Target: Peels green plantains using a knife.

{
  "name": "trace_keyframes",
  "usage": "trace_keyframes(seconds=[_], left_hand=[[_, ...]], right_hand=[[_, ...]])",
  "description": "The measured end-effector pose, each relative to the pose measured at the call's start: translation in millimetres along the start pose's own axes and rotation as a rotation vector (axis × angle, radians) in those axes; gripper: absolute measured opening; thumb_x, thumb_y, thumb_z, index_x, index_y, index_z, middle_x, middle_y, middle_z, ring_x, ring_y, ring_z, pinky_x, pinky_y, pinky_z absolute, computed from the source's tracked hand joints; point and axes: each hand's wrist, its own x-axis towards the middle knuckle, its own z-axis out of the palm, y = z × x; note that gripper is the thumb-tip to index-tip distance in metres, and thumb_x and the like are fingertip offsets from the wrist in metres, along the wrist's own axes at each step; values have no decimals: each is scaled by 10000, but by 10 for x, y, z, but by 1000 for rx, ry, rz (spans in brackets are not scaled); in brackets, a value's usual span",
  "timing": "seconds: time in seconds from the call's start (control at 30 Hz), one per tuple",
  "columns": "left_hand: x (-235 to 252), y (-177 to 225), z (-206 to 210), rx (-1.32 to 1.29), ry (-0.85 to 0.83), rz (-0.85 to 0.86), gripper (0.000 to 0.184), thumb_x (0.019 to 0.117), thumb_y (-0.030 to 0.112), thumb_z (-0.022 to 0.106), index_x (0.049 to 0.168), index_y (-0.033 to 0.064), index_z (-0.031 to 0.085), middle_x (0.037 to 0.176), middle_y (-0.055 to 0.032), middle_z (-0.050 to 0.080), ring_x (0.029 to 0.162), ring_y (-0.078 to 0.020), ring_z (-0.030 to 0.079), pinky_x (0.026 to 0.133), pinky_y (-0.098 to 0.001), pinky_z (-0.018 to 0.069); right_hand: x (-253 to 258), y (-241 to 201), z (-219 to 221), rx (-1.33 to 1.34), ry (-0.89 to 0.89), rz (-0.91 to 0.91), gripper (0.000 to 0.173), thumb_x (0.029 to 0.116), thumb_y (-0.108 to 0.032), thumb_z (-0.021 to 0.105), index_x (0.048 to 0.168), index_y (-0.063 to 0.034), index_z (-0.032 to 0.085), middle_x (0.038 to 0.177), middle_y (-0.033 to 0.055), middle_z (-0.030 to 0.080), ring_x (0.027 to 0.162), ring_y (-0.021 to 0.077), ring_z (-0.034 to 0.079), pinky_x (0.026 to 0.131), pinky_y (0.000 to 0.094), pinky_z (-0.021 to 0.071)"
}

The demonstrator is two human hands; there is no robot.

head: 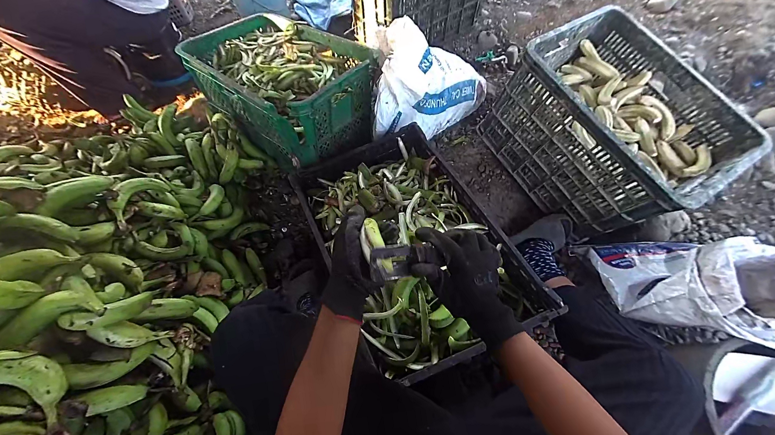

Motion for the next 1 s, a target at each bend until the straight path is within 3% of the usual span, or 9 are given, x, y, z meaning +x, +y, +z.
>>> trace_keyframes(seconds=[0.1,0.17,0.3,0.43,0.57,0.63,0.73,0.87,1.0], left_hand=[[-38,-62,55,393,79,234,495,1089,483,348,1237,91,612,901,-61,675,713,-125,637,648,-313,560],[-119,-34,109,697,42,417,503,1122,354,263,1361,30,563,1091,-128,673,903,-163,640,822,-365,545],[-240,59,177,801,-22,405,451,1124,248,302,1357,-58,537,1251,-196,612,1099,-171,585,988,-354,470],[-256,42,149,778,-32,342,435,1121,228,292,1357,-62,515,1226,-203,602,1086,-182,577,973,-361,472],[-253,-32,165,750,-134,328,440,1113,275,303,1223,-22,609,899,-108,621,759,-152,583,716,-346,516],[-123,-47,91,464,-180,241,513,1105,389,223,1306,92,590,881,-66,671,690,-133,627,632,-312,553],[-37,29,-3,40,-221,97,634,1037,642,227,1143,177,644,831,-18,679,681,-106,651,583,-273,566],[-56,60,-97,17,-158,13,473,1075,466,300,1168,132,623,796,-6,633,611,-78,598,554,-229,537],[-112,6,-65,207,-48,33,499,1076,500,322,1213,141,641,824,-9,667,627,-81,615,569,-238,529]], right_hand=[[159,-159,-120,95,-329,290,645,998,-660,336,1311,-233,704,1124,204,702,1044,437,651,798,649,484],[266,-173,-116,229,-454,394,568,1068,-518,311,1252,-135,689,1085,176,706,1052,376,657,843,618,492],[355,-131,-181,325,-548,383,475,1113,-311,318,1382,-32,592,1261,234,660,1213,388,610,1004,609,452],[356,-194,-192,268,-537,462,462,1103,-355,345,1291,-62,649,1153,222,686,1114,401,640,890,635,469],[387,-203,-155,266,-491,522,470,1129,-323,303,1365,-20,575,1206,260,654,1162,422,613,946,634,451],[358,-164,-102,273,-407,468,496,1110,-370,327,1397,-51,576,1248,245,657,1192,412,613,959,637,457],[224,-73,-39,178,-287,286,644,1011,-599,378,1323,-118,672,1180,223,675,1110,429,632,866,651,486],[-11,67,-10,123,-103,-54,844,916,-831,271,1271,-214,723,1093,233,691,1009,447,651,817,645,483],[-50,23,-109,58,-157,-7,811,911,-823,308,1251,-228,743,1083,224,698,1007,451,650,819,642,477]])
